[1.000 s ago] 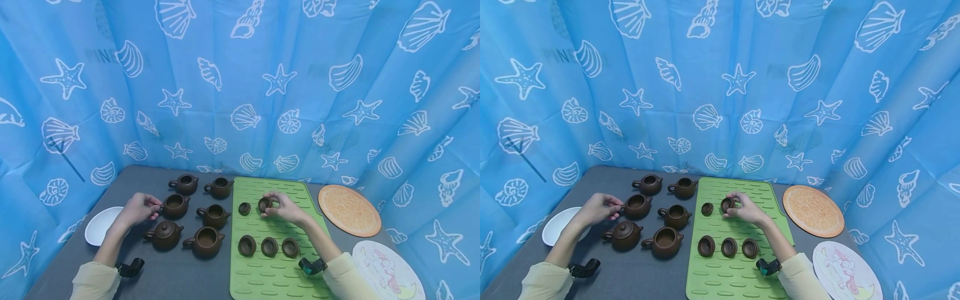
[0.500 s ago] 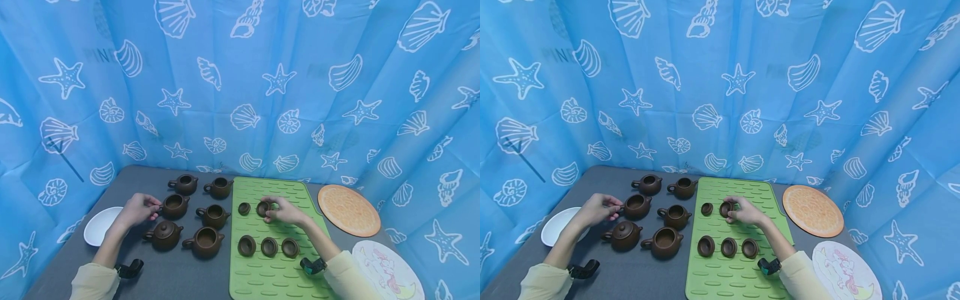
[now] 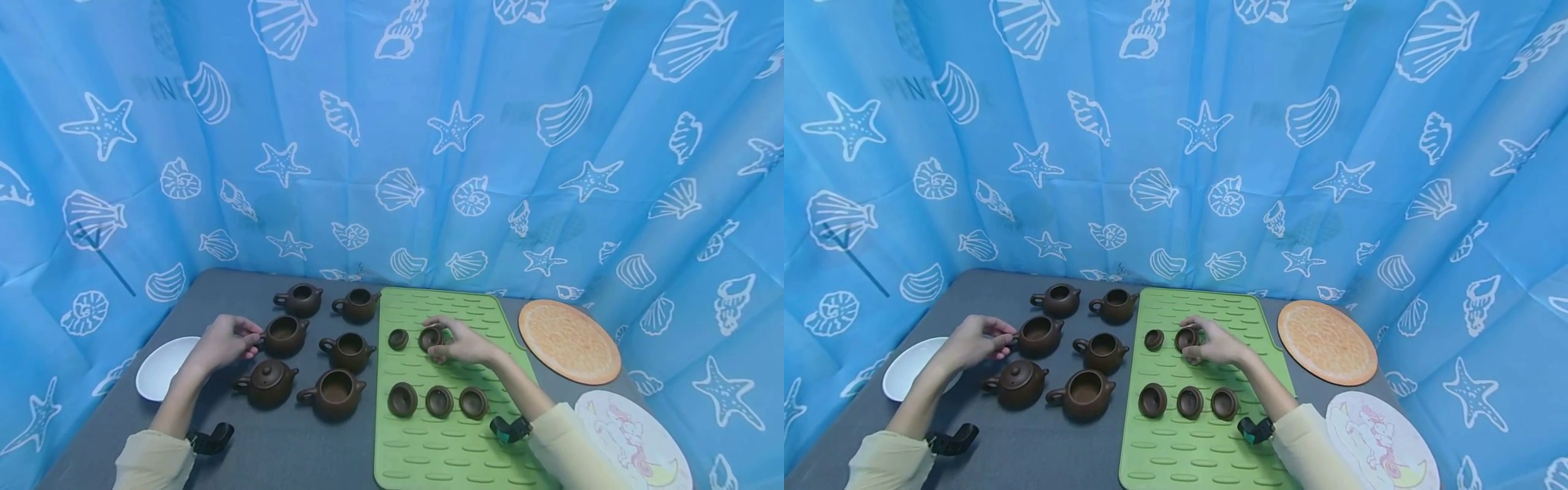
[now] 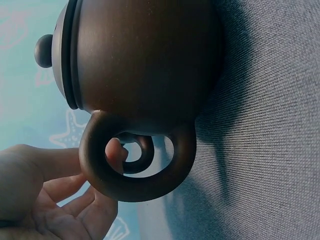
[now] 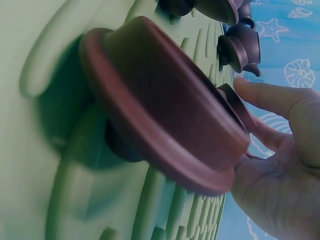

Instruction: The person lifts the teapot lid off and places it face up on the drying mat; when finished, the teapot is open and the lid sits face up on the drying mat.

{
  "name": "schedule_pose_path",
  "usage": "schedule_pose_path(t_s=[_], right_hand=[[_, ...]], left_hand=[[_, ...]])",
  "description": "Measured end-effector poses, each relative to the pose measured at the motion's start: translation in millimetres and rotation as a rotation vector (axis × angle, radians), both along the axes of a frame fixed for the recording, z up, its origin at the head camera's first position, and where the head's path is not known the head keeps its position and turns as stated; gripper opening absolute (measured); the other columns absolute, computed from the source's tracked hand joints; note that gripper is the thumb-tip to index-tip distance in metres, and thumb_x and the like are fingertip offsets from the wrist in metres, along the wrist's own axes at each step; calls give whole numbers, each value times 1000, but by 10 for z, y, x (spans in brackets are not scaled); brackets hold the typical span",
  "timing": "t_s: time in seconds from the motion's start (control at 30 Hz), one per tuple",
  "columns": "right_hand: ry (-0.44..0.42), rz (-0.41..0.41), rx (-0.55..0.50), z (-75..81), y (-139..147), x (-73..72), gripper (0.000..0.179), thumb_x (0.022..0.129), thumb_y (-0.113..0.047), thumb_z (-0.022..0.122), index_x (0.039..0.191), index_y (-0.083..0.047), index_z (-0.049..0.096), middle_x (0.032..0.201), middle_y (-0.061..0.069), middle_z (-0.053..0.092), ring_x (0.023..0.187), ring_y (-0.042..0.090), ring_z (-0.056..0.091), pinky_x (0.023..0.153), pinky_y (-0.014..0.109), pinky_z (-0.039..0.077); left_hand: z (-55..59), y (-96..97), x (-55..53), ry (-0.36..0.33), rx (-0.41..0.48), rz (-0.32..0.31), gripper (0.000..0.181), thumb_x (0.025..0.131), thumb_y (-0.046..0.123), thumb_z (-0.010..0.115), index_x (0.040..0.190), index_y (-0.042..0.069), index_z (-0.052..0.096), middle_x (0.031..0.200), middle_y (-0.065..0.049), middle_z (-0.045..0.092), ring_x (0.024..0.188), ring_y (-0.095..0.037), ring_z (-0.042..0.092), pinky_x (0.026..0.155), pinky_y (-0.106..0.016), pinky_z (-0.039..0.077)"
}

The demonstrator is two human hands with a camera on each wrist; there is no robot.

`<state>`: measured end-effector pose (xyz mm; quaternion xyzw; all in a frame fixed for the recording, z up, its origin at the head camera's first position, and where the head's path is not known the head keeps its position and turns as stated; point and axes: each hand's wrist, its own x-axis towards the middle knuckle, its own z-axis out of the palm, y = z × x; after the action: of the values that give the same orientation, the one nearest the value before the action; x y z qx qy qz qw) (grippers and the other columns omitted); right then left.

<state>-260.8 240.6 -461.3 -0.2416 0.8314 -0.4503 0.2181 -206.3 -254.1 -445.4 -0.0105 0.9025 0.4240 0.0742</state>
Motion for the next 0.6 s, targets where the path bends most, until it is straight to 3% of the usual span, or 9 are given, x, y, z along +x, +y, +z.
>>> schedule_pose_path(t_s=[0.27, 0.6], right_hand=[[6, -42, 28, 14, 13, -11, 61, 106, -8, 67, 159, 5, 41, 156, 42, 39, 83, 25, 75, 72, 39, 67], [15, -120, -21, 100, 35, 13, 62, 105, -8, 69, 159, 5, 41, 157, 40, 43, 83, 35, 73, 72, 48, 66]], left_hand=[[3, 11, 22, 11, 3, -4, 26, 109, 7, 62, 125, -12, 70, 101, -19, 75, 79, -18, 73, 72, -35, 62], [43, 14, 74, 12, -7, -3, 30, 110, 10, 61, 131, -11, 67, 105, -21, 75, 82, -20, 74, 72, -34, 60]])
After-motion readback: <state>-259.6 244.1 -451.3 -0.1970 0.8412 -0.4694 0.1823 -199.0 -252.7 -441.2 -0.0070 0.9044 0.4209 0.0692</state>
